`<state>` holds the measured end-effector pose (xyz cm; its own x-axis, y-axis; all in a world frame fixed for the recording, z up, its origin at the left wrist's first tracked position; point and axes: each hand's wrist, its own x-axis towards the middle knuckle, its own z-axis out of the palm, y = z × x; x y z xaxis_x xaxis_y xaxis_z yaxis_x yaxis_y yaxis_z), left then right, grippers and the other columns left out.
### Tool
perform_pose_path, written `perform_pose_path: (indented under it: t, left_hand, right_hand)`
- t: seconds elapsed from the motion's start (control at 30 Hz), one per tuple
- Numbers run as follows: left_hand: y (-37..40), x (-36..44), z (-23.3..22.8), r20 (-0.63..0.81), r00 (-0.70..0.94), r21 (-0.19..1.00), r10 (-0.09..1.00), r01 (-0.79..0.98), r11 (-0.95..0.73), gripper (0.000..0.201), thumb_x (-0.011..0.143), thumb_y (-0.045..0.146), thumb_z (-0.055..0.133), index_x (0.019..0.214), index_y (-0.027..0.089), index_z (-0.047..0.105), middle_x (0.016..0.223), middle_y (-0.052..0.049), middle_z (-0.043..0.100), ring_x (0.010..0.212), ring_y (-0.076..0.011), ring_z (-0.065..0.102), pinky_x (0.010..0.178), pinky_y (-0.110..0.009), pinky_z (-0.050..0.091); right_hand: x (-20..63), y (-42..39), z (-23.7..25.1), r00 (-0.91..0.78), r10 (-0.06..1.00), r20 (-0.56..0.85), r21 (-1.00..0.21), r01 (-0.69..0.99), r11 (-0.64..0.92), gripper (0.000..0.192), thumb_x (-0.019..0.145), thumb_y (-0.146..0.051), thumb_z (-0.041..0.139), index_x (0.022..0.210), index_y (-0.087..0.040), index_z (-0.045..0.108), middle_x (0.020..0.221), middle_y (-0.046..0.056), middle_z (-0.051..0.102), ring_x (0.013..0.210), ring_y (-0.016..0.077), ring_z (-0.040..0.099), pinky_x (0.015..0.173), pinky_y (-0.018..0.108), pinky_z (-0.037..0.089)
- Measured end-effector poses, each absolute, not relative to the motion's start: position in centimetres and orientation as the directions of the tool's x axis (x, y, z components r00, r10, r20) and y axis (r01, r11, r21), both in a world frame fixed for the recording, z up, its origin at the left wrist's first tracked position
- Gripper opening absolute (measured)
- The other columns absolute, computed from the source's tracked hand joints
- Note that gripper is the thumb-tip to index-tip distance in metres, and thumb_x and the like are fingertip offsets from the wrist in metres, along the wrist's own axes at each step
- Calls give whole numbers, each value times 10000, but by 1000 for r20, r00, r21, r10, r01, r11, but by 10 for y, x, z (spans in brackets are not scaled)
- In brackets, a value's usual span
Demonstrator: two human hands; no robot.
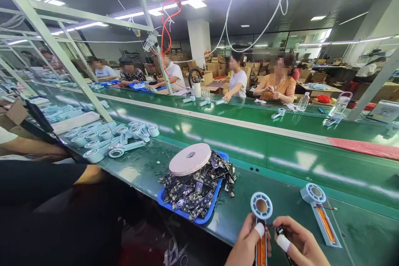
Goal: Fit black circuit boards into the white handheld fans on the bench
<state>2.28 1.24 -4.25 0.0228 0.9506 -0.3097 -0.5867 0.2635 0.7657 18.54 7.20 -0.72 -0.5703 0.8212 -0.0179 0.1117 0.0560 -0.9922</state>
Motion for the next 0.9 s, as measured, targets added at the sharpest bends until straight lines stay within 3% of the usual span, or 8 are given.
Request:
perform_pose_path:
  t: [0.2,0.4,0.53,0.63,0.7,0.8,0.9]
  left_hand:
    - [11,21,-35,-219,-189,913,957,-385,133,627,781,652,670,1209,200,599,909,-31,647,806,-173,594,768,-283,461]
    - [13,20,-37,-298,-294,896,908,-414,160,541,771,596,691,1155,220,628,907,-31,686,802,-172,639,747,-269,503]
    - [13,16,-38,-301,-385,911,872,-386,144,469,749,524,727,1092,214,647,1033,-56,715,925,-215,671,793,-289,527]
    - [14,13,-41,-290,-385,918,876,-369,142,438,771,507,688,1083,206,630,946,-37,710,842,-201,663,752,-287,520]
    - [13,11,-41,-274,-338,930,900,-331,159,368,779,479,673,1028,210,633,854,-8,691,770,-176,638,732,-273,509]
    - [10,7,-37,-276,-308,943,911,-269,195,310,759,424,681,991,220,646,851,5,687,766,-167,628,715,-255,493]
    - [8,6,-30,-330,-238,920,914,-300,254,319,762,425,673,1009,224,656,903,2,701,784,-175,636,692,-254,487]
  right_hand:
    - [171,63,-5,-525,849,60,-976,147,160,350,849,-454,669,1087,-199,678,1019,107,726,929,240,694,841,323,570]
    - [164,66,-6,-371,913,171,-884,352,309,344,847,-305,599,1170,-190,611,904,57,724,784,192,699,737,280,561]
    - [164,62,2,-433,882,186,-655,614,440,190,933,-213,490,1044,-197,643,952,71,741,857,201,706,764,272,508]
    - [162,54,23,-541,841,-10,-379,780,497,230,976,-150,438,963,-182,665,862,78,744,782,212,710,659,255,434]
    - [161,50,37,-622,772,-127,-294,767,570,206,983,-194,484,892,-180,667,806,73,737,721,210,698,607,252,380]
    - [161,49,46,-778,610,-147,-419,608,674,113,926,-276,613,879,-190,670,805,45,727,703,189,668,606,246,351]
    - [160,52,32,-807,584,-84,-722,453,523,165,923,-248,581,791,-182,653,709,-3,666,635,134,599,613,223,366]
